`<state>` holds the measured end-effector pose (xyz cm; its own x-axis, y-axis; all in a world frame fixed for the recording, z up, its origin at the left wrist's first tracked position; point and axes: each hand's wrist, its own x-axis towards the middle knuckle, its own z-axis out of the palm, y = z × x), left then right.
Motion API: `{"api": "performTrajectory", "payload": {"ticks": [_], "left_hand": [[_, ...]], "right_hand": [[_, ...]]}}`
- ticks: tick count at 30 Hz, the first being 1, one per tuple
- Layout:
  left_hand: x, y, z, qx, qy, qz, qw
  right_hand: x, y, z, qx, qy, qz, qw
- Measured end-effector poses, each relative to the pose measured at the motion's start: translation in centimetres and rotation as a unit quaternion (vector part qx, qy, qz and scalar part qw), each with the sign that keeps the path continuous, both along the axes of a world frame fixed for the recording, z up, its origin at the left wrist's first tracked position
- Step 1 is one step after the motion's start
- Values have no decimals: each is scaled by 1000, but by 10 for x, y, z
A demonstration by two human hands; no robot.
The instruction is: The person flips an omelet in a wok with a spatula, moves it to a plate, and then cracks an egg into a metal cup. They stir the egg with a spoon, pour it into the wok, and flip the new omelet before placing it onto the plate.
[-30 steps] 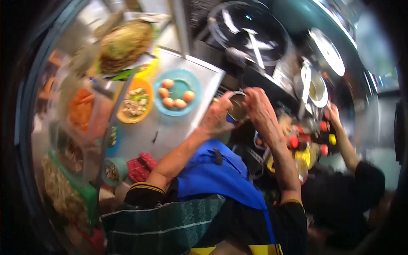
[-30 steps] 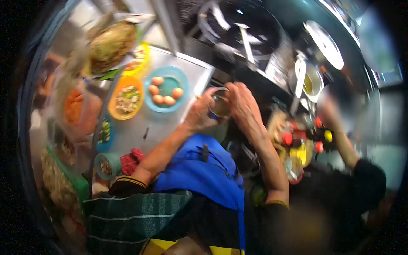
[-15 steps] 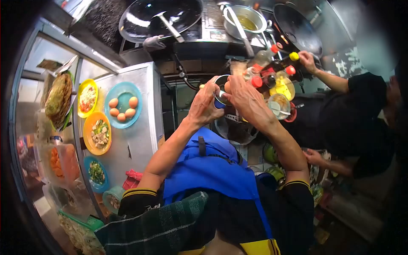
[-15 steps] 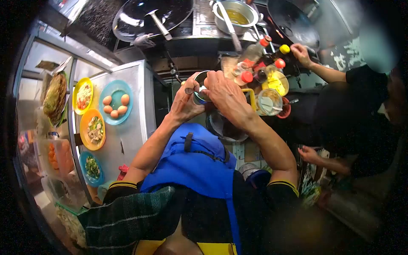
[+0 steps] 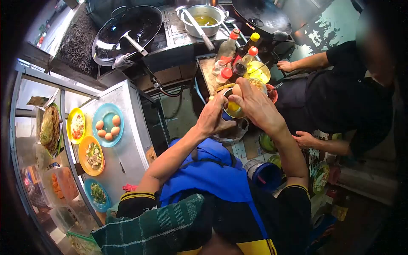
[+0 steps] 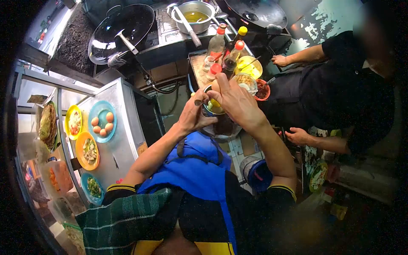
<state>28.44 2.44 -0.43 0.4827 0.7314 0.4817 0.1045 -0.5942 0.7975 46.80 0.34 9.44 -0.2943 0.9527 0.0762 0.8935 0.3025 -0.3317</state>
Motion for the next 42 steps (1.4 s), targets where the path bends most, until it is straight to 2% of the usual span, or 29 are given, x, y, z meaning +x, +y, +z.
{"api": "performTrajectory", "payload": {"ticks": [2, 4, 5, 6, 12, 14, 16, 18, 19, 20, 22, 23, 25, 26, 27, 28, 29, 30, 32, 34, 35, 37, 38, 39, 40, 42], "left_hand": [[8, -5, 8, 8, 0, -16, 1000], [15, -6, 7, -20, 38, -29, 999], [21, -7, 6, 13, 32, -21, 999], [25, -8, 9, 45, 26, -13, 999], [38, -15, 11, 50, 18, -35, 998], [41, -19, 10, -46, 38, -60, 996], [48, -17, 2, 57, -4, -40, 998], [47, -20, -1, -7, 42, -60, 997], [46, -20, -4, -8, 42, -63, 997], [45, -19, -9, 0, 38, -51, 998], [41, -14, -5, 34, 5, -34, 999], [36, -13, -3, 31, 9, -16, 999], [23, -10, -8, 36, 28, 26, 999], [10, -9, -15, 7, 103, 30, 994], [8, -4, -19, -3, 70, 33, 997], [7, 1, -22, -13, 36, 37, 999], [3, 1, -15, -5, 62, 56, 996], [2, 4, -14, -1, 41, 50, 998], [-1, 5, -9, 9, 83, 64, 994], [1, 5, -5, 27, 83, 54, 995], [4, 4, -3, 47, 80, 40, 995], [14, -2, 9, 27, 94, 26, 995], [20, -4, 13, 8, 109, 15, 994], [28, -2, 4, 42, 82, 1, 996], [28, -3, 9, -31, 94, -40, 994], [38, 7, 12, 121, 57, -87, 987]], "right_hand": [[5, -6, 6, 1, 22, -19, 1000], [8, -10, 11, 41, -4, 13, 999], [7, -15, 16, 32, 34, -37, 998], [9, -18, 15, 31, 35, -37, 998], [17, -31, 16, -16, 2, -91, 996], [24, -37, 5, 32, -7, -70, 997], [19, -42, 13, -5, -8, -115, 993], [19, -45, 16, -64, 64, -164, 982], [24, -47, 3, -2, 115, -154, 981], [27, -50, -3, -3, 116, -155, 981], [29, -57, -10, 11, 295, -177, 939], [29, -63, -10, 9, 328, -206, 922], [40, -75, -41, 21, 306, -212, 928], [45, -80, -59, 36, 281, -213, 935], [42, -87, -66, -28, 287, -255, 923], [46, -90, -93, -35, 294, -256, 920], [51, -97, -119, -22, 210, -256, 943], [50, -100, -129, -8, 124, -253, 959], [54, -102, -145, 28, 99, -265, 959], [52, -91, -114, -39, 285, -270, 919], [43, -82, -86, 55, 281, -224, 932], [32, -67, -47, 117, 305, -110, 939], [19, -65, -21, 80, 328, -98, 936], [10, -60, -3, 104, 287, -58, 951], [4, -57, 8, 95, 268, -31, 958], [1, -49, 14, 91, 188, 0, 978]]}}
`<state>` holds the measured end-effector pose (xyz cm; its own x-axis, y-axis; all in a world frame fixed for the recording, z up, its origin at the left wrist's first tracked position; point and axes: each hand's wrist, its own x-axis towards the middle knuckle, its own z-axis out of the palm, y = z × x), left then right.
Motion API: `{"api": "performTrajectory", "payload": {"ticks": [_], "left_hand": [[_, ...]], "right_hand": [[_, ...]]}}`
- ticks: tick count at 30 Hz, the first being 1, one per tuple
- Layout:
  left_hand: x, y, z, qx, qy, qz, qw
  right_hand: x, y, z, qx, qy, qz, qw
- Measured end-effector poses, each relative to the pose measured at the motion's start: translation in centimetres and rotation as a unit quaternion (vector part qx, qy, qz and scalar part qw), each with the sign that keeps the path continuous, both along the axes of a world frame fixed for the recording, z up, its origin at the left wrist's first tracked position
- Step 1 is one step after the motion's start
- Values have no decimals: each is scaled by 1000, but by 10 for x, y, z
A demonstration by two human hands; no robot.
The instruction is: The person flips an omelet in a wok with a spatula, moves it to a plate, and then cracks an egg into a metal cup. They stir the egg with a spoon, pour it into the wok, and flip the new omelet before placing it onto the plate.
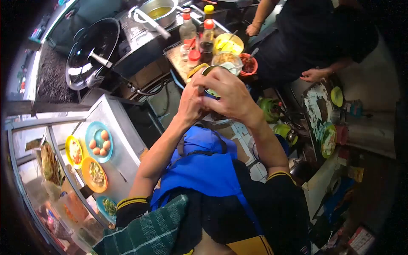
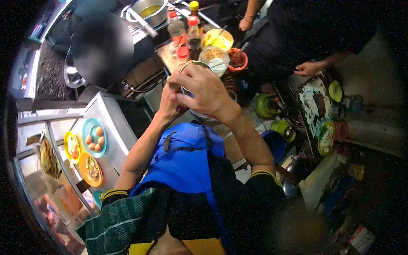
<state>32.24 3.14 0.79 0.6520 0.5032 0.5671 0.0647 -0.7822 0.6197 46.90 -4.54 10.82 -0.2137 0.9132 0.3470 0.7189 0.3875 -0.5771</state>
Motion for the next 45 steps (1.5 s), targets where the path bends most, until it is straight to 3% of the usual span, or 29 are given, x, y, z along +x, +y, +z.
{"api": "performTrajectory", "payload": {"ticks": [2, 4, 6, 8, 10, 12, 13, 14, 16, 17, 18, 20, 22, 24, 26, 28, 30, 32, 33, 35, 36, 38, 42, 45], "left_hand": [[2, -13, -3, -170, 15, 59, 984], [5, -22, 26, -171, 70, 112, 976], [8, -20, 5, -183, -32, 105, 977], [10, -23, 21, -129, -26, 100, 986], [8, -20, 16, -107, -13, 95, 990], [10, -22, 15, -85, 6, 106, 991], [11, -22, 11, -84, -6, 104, 991], [13, -23, 8, -83, -5, 100, 992], [13, -24, 4, -81, -14, 99, 992], [11, -24, 4, -60, -13, 101, 993], [10, -22, -3, -76, -34, 86, 993], [3, -23, -4, -118, 20, 74, 990], [5, -27, 1, -107, 17, 93, 990], [-1, -26, -6, -93, 17, 108, 990], [-4, -22, -17, -86, -44, 95, 991], [-8, -27, -13, -112, -63, 108, 986], [-14, -29, -17, -76, -41, 147, 985], [-19, -28, -17, -68, -32, 154, 985], [-20, -28, -19, -74, -21, 165, 983], [-23, -27, -21, -72, -8, 170, 983], [-24, -26, -22, -73, 6, 172, 982], [-26, -23, -24, -84, -4, 167, 982], [-34, -17, -20, -77, 3, 187, 979], [-34, -14, -20, -70, 23, 199, 977]], "right_hand": [[1, 8, -14, 55, -51, -30, 997], [4, 4, -18, 105, -1, -107, 989], [13, -7, -8, 32, 80, -184, 979], [28, -13, -5, -83, 193, -143, 967], [30, -12, -9, -8, 229, -134, 964], [32, -14, -12, 53, 97, -241, 964], [32, -13, -20, -18, 90, -202, 975], [34, -14, -23, -16, 92, -206, 974], [35, -12, -22, 131, 81, -193, 969], [37, -8, -32, 153, -36, -203, 966], [37, -13, -38, 40, -22, -199, 979], [33, -12, -40, 100, 56, -127, 985], [29, -14, -24, 62, 48, -220, 972], [31, -27, -23, -149, 205, -17, 967], [35, -33, -21, -258, 200, 120, 937], [51, -24, -41, -265, 275, -30, 924], [75, 0, -76, -74, 135, -265, 952], [98, 25, -105, -8, 30, -326, 945], [105, 40, -121, -6, 33, -323, 946], [115, 70, -153, -7, -267, -195, 944], [117, 81, -171, 16, -341, -184, 922], [120, 104, -200, -70, -459, -163, 870], [108, 109, -185, -64, -436, -151, 885], [110, 109, -197, 14, -356, -158, 921]]}}
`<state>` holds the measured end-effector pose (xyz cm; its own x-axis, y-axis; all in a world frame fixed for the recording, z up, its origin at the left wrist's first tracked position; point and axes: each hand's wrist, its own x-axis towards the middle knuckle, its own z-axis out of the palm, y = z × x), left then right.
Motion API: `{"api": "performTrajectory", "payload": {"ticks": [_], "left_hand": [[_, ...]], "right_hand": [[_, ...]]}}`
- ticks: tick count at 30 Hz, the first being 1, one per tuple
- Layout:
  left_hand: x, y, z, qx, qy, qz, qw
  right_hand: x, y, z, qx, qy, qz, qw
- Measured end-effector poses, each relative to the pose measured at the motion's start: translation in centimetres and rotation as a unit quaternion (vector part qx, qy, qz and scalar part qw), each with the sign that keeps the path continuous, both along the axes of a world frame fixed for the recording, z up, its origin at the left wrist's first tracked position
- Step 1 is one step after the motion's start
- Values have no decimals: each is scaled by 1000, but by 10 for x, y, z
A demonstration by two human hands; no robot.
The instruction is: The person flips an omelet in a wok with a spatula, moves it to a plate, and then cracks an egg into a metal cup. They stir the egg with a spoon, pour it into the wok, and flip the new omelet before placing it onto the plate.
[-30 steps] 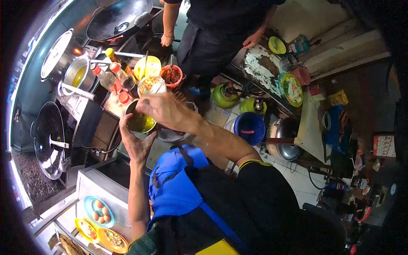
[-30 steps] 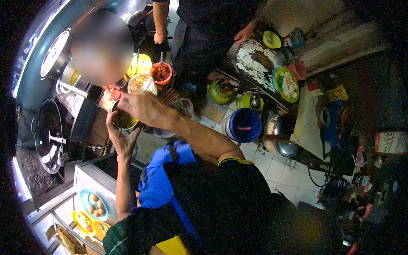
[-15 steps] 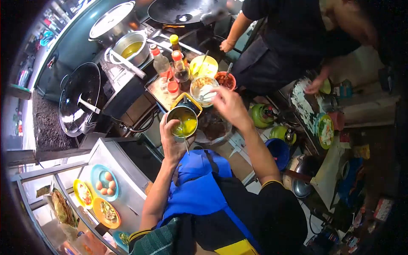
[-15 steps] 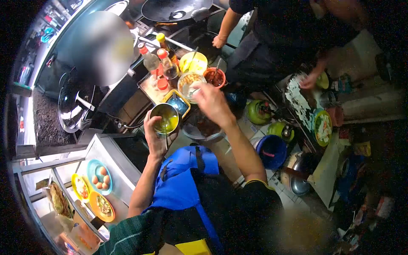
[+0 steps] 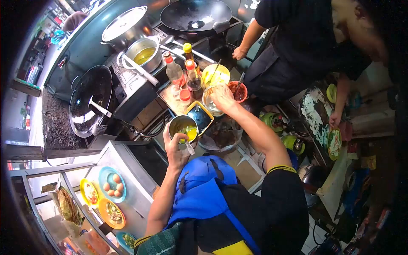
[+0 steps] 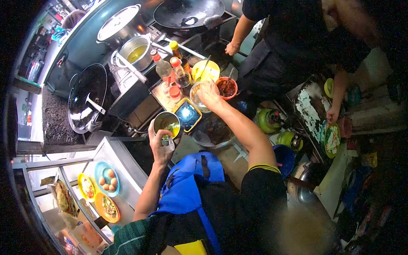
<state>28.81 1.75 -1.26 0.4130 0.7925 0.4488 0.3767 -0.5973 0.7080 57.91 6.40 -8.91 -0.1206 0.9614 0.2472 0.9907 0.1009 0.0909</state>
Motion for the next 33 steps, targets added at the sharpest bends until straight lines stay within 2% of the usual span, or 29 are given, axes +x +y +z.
{"api": "performTrajectory", "payload": {"ticks": [1, 3, 4, 5, 7, 8, 10, 13, 14, 17, 20, 22, 24, 27, 33], "left_hand": [[2, 1, 0, 0, -7, 1, 1000], [4, 7, 0, 0, -13, 4, 1000], [4, 9, -1, -3, -22, -10, 1000], [5, 12, -1, -6, -31, -24, 999], [8, 17, 2, -10, -22, -22, 999], [12, 19, 4, -19, -16, -24, 999], [15, 25, 2, -20, 8, -26, 999], [20, 35, -15, -40, -2, -55, 998], [20, 38, -22, -34, 34, -47, 998], [30, 39, -12, -53, 48, -51, 996], [37, 42, -13, -89, 58, -67, 992], [43, 42, -11, -97, 63, -64, 991], [48, 42, -8, 0, 12, -66, 998], [51, 39, -6, -21, 11, -61, 998], [49, 38, -12, -85, 10, -63, 994]], "right_hand": [[3, 0, -4, 0, 1, 2, 1000], [13, -3, -9, -3, 87, 15, 996], [17, -13, -7, 66, 98, 33, 992], [21, -21, -4, 67, 98, 34, 992], [23, -36, 32, -14, 121, -44, 992], [26, -44, 41, -13, 120, -43, 992], [32, -59, 57, -35, 244, -106, 963], [35, -77, 86, -38, 309, -157, 937], [34, -82, 97, -21, 319, -143, 937], [22, -95, 129, 35, 330, -113, 936], [3, -101, 147, 37, 345, -81, 934], [-10, -103, 149, 45, 350, -53, 934], [-22, -103, 145, 44, 327, -50, 943], [-21, -101, 135, 48, 319, -46, 945], [-12, -103, 137, 25, 419, -45, 906]]}}
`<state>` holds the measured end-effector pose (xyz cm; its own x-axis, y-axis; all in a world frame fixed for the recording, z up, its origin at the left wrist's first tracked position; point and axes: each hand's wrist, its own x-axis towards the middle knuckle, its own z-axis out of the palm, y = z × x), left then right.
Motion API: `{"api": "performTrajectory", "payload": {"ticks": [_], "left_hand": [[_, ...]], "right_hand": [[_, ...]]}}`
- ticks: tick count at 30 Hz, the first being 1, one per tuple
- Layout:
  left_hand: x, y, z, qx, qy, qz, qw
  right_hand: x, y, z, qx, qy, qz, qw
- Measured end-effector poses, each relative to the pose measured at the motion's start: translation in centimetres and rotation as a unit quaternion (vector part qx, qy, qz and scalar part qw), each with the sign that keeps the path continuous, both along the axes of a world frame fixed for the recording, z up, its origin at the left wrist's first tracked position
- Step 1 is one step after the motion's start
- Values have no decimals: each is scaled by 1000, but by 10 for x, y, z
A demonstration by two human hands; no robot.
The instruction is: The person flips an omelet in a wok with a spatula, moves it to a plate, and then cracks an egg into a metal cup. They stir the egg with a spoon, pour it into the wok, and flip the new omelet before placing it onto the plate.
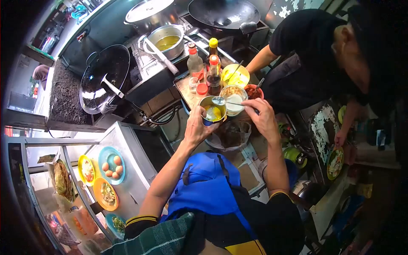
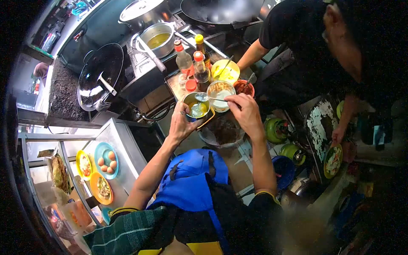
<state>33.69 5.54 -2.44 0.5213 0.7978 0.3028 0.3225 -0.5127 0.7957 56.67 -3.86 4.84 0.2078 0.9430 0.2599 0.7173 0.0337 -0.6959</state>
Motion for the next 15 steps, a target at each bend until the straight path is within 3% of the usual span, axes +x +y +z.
{"api": "performTrajectory", "payload": {"ticks": [4, 6, 8, 10, 11, 13, 15], "left_hand": [[-6, 4, -5, 49, -31, 6, 998], [-13, 0, -3, 49, -40, 9, 998], [-20, -1, 0, 90, -61, -2, 994], [-31, -3, -3, 51, -59, -5, 997], [-34, -3, -1, 46, -68, -14, 996], [-42, -4, -4, 22, -53, -11, 998], [-51, -10, 17, 37, 1, -9, 999]], "right_hand": [[9, -1, -15, 16, 42, -85, 995], [16, 4, -34, 16, -152, -104, 983], [18, 7, -47, -20, -171, -76, 982], [-2, 14, -35, 25, -251, -72, 965], [-12, 19, -24, 28, -249, -51, 967], [-49, 30, 18, 32, -128, 96, 987], [-92, 41, 40, 3, -27, 260, 965]]}}
